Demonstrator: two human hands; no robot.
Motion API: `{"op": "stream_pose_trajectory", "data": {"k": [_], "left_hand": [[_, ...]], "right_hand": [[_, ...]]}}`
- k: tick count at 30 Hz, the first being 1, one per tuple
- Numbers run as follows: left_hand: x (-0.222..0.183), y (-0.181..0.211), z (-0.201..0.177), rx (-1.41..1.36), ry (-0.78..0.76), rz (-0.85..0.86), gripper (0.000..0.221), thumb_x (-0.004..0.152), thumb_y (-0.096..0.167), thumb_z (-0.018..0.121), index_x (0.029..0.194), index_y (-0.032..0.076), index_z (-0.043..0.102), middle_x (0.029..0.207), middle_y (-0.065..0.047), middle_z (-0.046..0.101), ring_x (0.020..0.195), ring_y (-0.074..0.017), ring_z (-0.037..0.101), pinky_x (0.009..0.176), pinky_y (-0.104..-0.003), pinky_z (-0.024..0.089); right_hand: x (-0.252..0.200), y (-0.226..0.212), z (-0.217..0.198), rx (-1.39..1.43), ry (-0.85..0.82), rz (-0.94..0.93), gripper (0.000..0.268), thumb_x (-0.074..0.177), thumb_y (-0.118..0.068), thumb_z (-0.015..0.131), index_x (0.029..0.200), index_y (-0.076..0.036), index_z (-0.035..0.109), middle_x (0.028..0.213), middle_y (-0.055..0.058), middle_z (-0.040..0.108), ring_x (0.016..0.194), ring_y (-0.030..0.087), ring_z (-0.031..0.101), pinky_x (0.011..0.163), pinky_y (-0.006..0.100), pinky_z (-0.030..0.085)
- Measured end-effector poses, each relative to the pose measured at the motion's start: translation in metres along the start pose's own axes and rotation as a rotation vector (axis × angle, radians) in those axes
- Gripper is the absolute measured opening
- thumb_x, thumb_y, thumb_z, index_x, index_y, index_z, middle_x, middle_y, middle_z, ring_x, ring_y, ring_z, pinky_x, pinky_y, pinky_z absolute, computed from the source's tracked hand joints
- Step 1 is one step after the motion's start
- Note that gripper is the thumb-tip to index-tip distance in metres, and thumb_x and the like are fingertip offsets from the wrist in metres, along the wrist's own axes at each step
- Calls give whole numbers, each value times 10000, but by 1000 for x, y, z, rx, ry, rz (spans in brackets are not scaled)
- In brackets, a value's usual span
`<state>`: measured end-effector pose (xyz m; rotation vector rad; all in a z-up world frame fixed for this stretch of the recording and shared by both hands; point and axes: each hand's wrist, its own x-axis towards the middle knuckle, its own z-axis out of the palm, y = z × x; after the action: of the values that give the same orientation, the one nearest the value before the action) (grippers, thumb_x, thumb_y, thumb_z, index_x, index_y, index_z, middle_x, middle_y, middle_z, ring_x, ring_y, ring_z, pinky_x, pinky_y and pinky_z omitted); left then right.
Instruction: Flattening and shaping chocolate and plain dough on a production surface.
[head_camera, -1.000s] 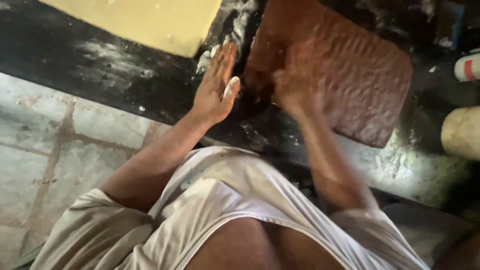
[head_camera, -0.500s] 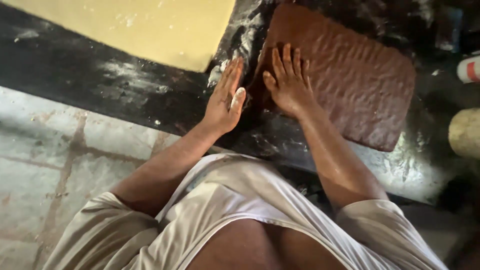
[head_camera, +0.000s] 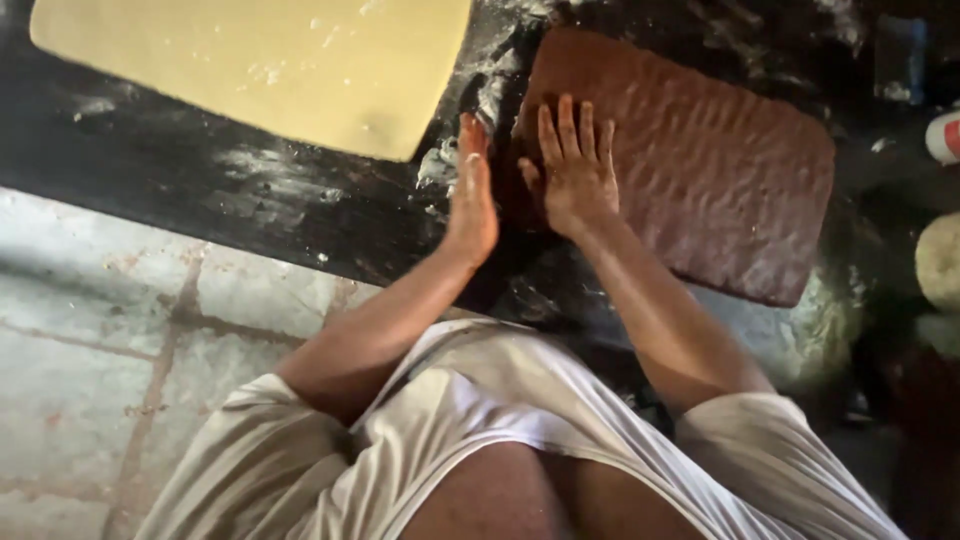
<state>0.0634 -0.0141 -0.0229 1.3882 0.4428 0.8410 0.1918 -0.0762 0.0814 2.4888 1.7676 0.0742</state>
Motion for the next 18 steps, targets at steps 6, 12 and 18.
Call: {"op": "stream_pose_trajectory", "data": {"k": [6,12,18], "left_hand": [[19,-26,23,-58,118,54,805,1134,568,243,1679,55,-51,1777,-158,3,1658,-303,39,1341,-412,68],[37,-10,-1,-537,44,-227,780,1056,561,212,1676,172,-57,1731,-131,-14,1596,-295,74,1280,-437,68],[84,-30,-10,-178,-87,-19,816,1089,679,154,1689,153,-15,1797,-130,0,1660,-281,51,1342,-431,39]], "right_hand": [[0,15,-3,275,-221,67,663,1102,-471,298,1654,-127,172,1746,144,46,1608,368,-7,1300,534,30],[-10,-2,4,1,-162,-19,721,1085,-480,300,1654,-76,118,1712,160,47,1575,367,13,1266,550,33],[2,11,-24,274,-238,54,705,1079,-502,226,1644,-124,38,1720,111,-28,1578,330,-46,1277,507,-14]]}}
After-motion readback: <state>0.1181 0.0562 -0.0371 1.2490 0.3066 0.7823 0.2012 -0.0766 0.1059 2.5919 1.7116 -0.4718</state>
